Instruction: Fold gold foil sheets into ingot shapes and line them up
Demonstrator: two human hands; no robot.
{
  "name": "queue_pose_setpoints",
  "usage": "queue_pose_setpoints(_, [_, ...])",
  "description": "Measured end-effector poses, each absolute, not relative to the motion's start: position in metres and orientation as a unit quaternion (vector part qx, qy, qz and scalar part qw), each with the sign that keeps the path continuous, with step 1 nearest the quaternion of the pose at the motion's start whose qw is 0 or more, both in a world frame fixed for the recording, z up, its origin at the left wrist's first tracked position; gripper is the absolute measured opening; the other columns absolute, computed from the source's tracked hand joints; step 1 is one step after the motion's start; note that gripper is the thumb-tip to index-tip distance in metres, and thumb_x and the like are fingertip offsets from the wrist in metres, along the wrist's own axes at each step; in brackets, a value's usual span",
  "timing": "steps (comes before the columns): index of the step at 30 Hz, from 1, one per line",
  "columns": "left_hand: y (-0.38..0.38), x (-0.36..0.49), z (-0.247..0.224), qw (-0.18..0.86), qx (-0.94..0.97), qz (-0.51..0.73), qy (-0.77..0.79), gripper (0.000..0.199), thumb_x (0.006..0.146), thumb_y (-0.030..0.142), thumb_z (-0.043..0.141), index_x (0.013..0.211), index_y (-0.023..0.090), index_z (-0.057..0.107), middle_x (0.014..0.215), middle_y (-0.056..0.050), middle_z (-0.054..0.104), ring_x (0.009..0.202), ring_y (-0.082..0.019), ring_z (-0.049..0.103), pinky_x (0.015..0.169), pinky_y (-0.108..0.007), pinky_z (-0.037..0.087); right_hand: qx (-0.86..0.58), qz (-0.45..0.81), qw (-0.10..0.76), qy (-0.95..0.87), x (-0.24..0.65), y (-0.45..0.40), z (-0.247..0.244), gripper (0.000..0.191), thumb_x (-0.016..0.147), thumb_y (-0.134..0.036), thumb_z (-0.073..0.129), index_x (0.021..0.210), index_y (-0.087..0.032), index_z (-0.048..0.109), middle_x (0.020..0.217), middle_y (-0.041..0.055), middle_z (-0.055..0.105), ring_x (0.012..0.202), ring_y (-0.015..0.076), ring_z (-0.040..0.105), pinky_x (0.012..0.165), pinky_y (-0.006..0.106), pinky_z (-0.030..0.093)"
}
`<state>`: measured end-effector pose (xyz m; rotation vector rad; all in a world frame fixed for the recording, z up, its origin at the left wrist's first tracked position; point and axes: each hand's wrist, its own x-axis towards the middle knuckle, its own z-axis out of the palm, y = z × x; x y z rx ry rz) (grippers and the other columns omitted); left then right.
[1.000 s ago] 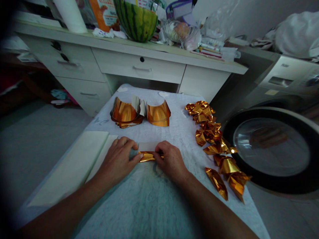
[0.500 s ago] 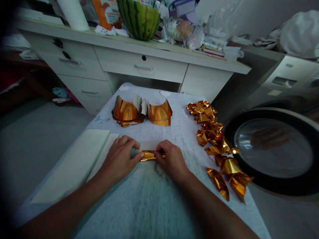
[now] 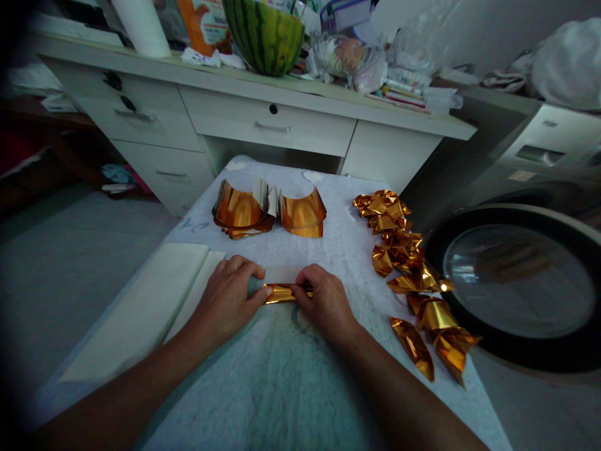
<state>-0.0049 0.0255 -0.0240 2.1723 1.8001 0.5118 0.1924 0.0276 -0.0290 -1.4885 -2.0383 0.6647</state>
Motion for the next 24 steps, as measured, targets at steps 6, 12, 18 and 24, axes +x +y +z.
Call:
queue_pose_setpoints(6, [0.0255, -0.0050, -0.0242, 0.129, 0.752, 0.176, 0.622, 0.014, 0.080, 0.029, 0.065, 0.090, 0.020, 0.062, 0.096, -0.008, 0.057, 0.095, -0.029, 0.052, 0.085, -0.043, 0.044, -0.550, 0.244, 0.264, -0.754, 0.1924, 0.0273, -0.0279, 0.009, 0.082, -0.015, 0.064, 0.075, -0.020, 0.060, 0.073, -0.0012, 0.062, 0.065, 0.0128, 0.056, 0.060, 0.024, 0.040])
queue_pose_setpoints(12, [0.0265, -0.0048, -0.0259, 0.139, 0.746, 0.186, 0.625, 0.015, 0.080, 0.030, 0.065, 0.091, 0.020, 0.063, 0.097, -0.007, 0.057, 0.097, -0.029, 0.051, 0.086, -0.043, 0.044, -0.548, 0.240, 0.267, -0.756, 0.1919, 0.0276, -0.0282, 0.009, 0.082, -0.014, 0.063, 0.076, -0.019, 0.059, 0.073, -0.0012, 0.062, 0.065, 0.0127, 0.056, 0.061, 0.024, 0.040])
queue_pose_setpoints(18, [0.0266, -0.0029, -0.0261, 0.145, 0.746, 0.177, 0.625, 0.014, 0.081, 0.026, 0.064, 0.094, 0.020, 0.061, 0.098, -0.008, 0.057, 0.097, -0.030, 0.051, 0.084, -0.043, 0.042, -0.548, 0.245, 0.265, -0.755, 0.1922, 0.0272, -0.0289, 0.009, 0.083, -0.015, 0.062, 0.076, -0.020, 0.060, 0.074, -0.0007, 0.062, 0.066, 0.0131, 0.056, 0.060, 0.024, 0.040])
queue_pose_setpoints(24, [0.0243, -0.0015, -0.0266, 0.134, 0.753, 0.185, 0.617, 0.015, 0.080, 0.024, 0.065, 0.093, 0.022, 0.057, 0.097, -0.006, 0.058, 0.097, -0.028, 0.052, 0.081, -0.040, 0.041, -0.544, 0.243, 0.266, -0.758, 0.1920, 0.0273, -0.0275, 0.010, 0.083, -0.015, 0.062, 0.075, -0.020, 0.059, 0.075, -0.0006, 0.062, 0.066, 0.0132, 0.056, 0.060, 0.024, 0.041])
